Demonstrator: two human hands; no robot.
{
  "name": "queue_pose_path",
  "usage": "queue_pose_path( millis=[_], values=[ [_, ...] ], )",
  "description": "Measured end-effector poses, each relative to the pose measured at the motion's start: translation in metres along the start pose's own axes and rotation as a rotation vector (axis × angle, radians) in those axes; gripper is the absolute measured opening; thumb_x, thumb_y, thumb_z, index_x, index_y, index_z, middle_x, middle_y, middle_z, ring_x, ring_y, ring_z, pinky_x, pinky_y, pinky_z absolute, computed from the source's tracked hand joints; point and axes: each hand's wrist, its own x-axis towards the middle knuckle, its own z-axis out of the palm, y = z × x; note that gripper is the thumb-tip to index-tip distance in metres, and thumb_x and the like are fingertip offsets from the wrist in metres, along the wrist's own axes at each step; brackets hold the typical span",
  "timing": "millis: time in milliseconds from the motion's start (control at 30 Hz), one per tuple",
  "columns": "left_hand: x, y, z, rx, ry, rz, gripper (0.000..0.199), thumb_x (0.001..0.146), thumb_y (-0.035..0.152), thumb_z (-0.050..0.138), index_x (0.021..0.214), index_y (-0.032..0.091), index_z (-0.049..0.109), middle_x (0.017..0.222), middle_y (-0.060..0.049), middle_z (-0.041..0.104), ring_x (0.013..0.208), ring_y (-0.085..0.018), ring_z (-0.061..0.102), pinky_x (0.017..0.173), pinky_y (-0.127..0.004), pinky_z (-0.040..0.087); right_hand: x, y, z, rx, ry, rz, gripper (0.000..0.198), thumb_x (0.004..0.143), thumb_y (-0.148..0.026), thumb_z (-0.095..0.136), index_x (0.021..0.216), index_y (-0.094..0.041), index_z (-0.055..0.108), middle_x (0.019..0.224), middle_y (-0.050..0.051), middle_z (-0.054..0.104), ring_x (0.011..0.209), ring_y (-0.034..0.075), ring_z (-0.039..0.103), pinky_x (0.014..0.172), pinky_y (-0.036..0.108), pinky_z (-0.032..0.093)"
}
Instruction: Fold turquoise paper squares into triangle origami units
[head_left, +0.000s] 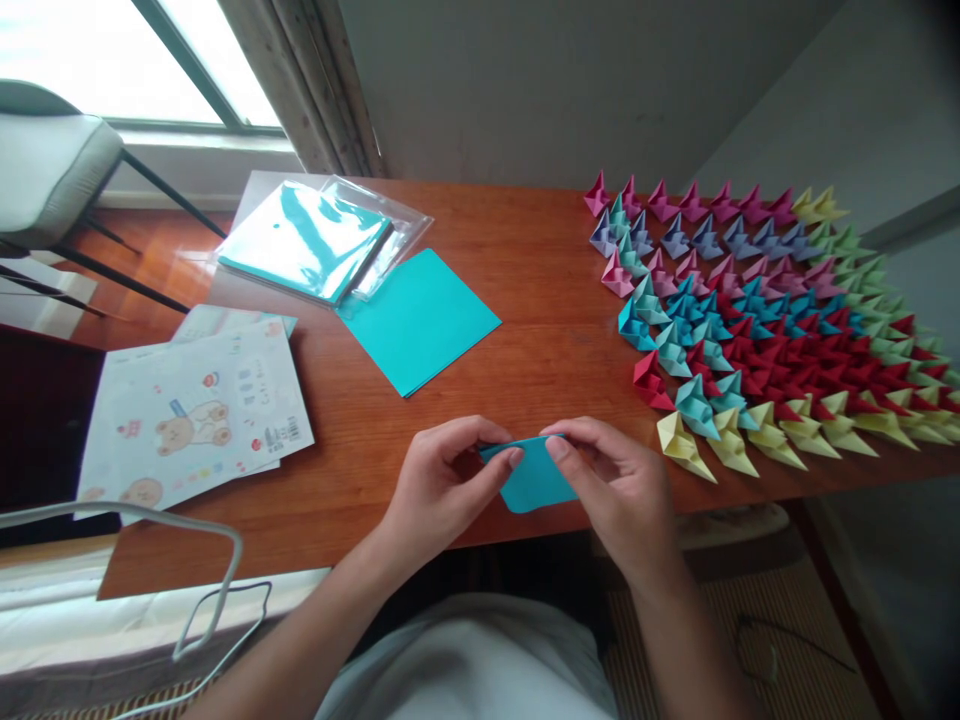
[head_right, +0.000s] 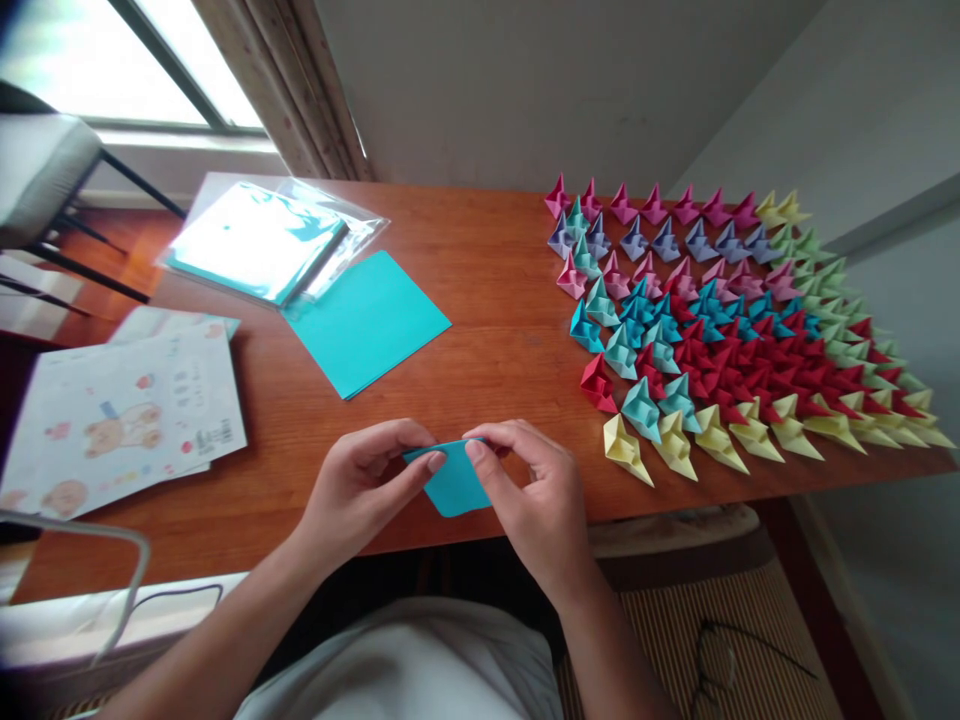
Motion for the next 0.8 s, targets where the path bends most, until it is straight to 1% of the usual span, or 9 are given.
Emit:
queue_pose_path(
  millis=[167,467,800],
  values=[
    [-0.0007,-0.0001,0.0003,0.008,0.002,-0.001,0.017,0.087,0.028,0.072,0.077,0.015,0.068,0.069,-0.001,0.065,0.062,-0.011,0.054,0.057,-0.021,0.043,-0.0005,-0.0004,0.0003,0.023,-0.004,0.022,0.010,0.093,-0.030,0.067,0.093,-0.024,0.075,0.092,0.002,0.073,0.084,0.017,0.069,0.077,0.027,0.054],
    [-0.0005,0.0012,-0.0001,0.021,0.005,0.003,0.018,0.086,0.027,0.072,0.074,0.015,0.067,0.067,-0.001,0.065,0.061,-0.010,0.053,0.056,-0.021,0.041,0.0015,0.0014,-0.0001,0.019,-0.006,0.022,0.010,0.092,-0.031,0.067,0.092,-0.024,0.075,0.091,0.002,0.073,0.083,0.017,0.069,0.077,0.027,0.054],
    [-0.0014,-0.0003,0.0007,0.023,0.009,0.009,0.016,0.086,0.028,0.073,0.077,0.015,0.067,0.068,-0.001,0.065,0.060,-0.010,0.053,0.056,-0.022,0.041,0.0008,0.0018,-0.0017,0.025,-0.011,0.020,0.009,0.092,-0.030,0.068,0.092,-0.025,0.075,0.090,0.001,0.074,0.083,0.016,0.069,0.077,0.027,0.054]
  ],
)
